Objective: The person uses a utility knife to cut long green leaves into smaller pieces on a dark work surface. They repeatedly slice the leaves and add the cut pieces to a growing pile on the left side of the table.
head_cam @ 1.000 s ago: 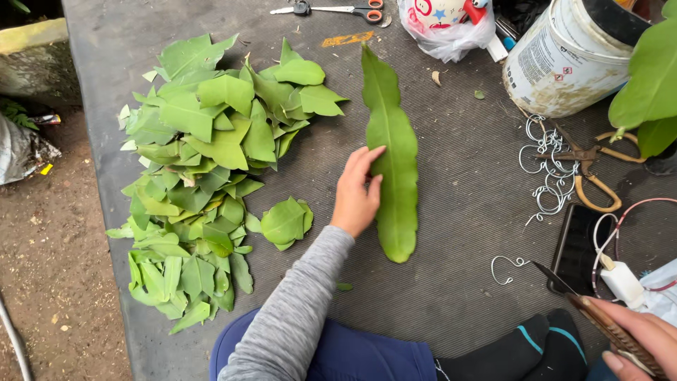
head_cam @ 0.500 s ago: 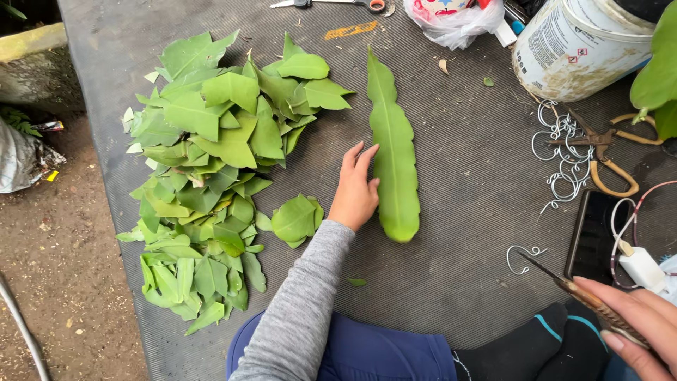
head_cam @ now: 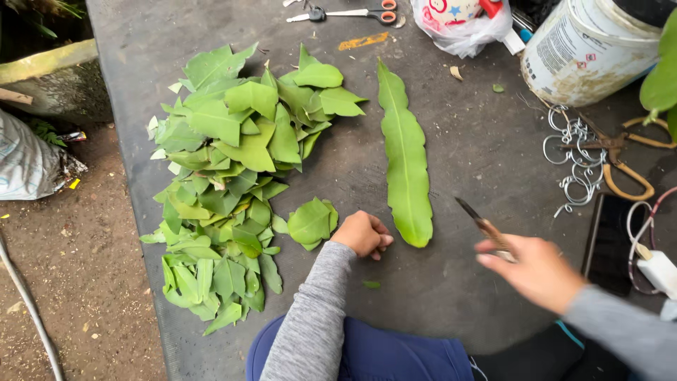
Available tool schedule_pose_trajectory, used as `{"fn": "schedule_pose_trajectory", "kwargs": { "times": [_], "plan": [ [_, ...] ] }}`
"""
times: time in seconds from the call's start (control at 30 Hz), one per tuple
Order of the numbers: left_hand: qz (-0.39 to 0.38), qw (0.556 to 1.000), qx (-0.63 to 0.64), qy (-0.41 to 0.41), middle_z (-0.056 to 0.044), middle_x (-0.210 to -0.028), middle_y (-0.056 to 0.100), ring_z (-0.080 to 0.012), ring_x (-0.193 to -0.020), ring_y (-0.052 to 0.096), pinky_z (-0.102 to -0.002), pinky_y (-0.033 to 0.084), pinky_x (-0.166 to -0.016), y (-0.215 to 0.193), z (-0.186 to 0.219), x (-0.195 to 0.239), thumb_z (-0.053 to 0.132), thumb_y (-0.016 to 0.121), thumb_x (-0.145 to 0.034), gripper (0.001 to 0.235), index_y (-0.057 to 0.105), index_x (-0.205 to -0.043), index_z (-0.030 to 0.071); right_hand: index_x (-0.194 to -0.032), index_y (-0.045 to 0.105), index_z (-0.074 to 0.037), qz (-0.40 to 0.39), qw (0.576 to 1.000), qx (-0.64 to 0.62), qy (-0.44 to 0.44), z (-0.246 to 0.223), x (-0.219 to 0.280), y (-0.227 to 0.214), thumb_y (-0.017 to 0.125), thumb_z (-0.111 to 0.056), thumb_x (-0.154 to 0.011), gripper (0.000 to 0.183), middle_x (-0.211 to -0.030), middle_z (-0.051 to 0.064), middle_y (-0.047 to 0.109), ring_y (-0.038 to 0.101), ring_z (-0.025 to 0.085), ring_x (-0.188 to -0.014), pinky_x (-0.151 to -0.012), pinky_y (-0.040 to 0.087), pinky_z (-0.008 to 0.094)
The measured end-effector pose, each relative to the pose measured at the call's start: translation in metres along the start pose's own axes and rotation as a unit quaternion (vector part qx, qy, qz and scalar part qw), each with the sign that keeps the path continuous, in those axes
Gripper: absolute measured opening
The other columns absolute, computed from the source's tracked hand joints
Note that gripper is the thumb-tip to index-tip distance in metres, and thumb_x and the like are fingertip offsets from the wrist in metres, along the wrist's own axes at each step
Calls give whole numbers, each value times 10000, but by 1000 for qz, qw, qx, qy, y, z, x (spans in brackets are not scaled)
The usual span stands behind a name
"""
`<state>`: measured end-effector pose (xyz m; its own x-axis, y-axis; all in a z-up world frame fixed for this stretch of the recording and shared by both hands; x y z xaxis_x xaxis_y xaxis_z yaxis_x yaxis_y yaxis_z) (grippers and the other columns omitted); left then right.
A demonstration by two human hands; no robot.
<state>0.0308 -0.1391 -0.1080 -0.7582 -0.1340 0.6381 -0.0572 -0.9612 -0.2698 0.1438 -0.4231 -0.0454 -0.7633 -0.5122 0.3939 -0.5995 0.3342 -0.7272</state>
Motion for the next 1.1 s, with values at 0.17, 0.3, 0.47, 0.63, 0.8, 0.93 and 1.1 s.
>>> {"fn": "schedule_pose_trajectory", "kwargs": {
  "times": [0.17, 0.3, 0.47, 0.63, 0.8, 0.93, 1.1],
  "plan": [
    [-60, 998, 14, 3, -76, -749, 757, -151, -588, 712, -309, 582, -563, -5, 4, -13, 248, 860, -798, 279, 774, -903, 4, -1140, 771, -42, 97, 954, -279, 47, -13, -27, 87, 776, -184, -872, 303, -621, 5, 566, 494, 92, -525, -480, 415, 289],
    [-73, 996, -46, -8, -80, -735, 767, -150, -596, 722, -308, 590, -567, -7, 9, -21, 316, 883, -771, 337, 778, -848, 5, -1154, 748, -23, 124, 906, -394, 89, 5, -21, 101, 744, -137, -877, 300, -578, -23, 525, 464, 67, -467, -417, 373, 262],
    [-88, 991, -98, -4, -74, -735, 782, -161, -598, 740, -312, 603, -586, -11, 16, -26, 339, 899, -721, 352, 784, -820, 21, -1091, 750, 3, 92, 910, -396, 85, 7, -26, 103, 777, -146, -845, 289, -584, -10, 579, 491, 74, -442, -402, 401, 261],
    [-92, 989, -112, -6, -75, -730, 783, -158, -600, 744, -308, 606, -584, -10, 18, -20, 389, 890, -726, 394, 777, -785, 16, -1073, 755, 15, 97, 915, -381, 95, 1, -27, 112, 780, -159, -853, 282, -573, 9, 598, 502, 85, -427, -392, 396, 270],
    [-77, 988, -135, -8, -59, -690, 768, -150, -554, 727, -305, 594, -564, -10, 26, -19, 406, 859, -761, 385, 770, -772, 32, -1093, 750, 24, 81, 903, -410, 96, -6, -29, 109, 777, -169, -861, 303, -570, 16, 589, 504, 91, -422, -392, 409, 272],
    [-60, 987, -147, -5, -46, -671, 760, -134, -531, 709, -308, 586, -548, -11, 28, -16, 355, 846, -796, 335, 753, -745, 37, -1182, 744, -15, 65, 906, -404, 106, -12, -38, 101, 737, -189, -880, 348, -580, 3, 594, 516, 89, -429, -404, 419, 267],
    [-49, 987, -154, -7, -20, -675, 765, -119, -553, 715, -288, 585, -574, -11, 31, -15, 286, 812, -829, 244, 759, -738, 66, -1261, 728, -61, 9, 925, -366, 105, -21, -48, 93, 717, -207, -890, 398, -537, 23, 558, 496, 105, -412, -398, 397, 274]
  ]
}}
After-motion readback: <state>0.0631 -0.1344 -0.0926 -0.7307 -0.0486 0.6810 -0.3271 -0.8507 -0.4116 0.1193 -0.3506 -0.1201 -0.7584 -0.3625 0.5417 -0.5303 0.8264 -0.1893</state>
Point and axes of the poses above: each hand's wrist, its own x-axis away from the middle knuckle, its own y-axis out of the palm, z = x × y, the point moved 7 cm from there along -x, towards the middle knuckle
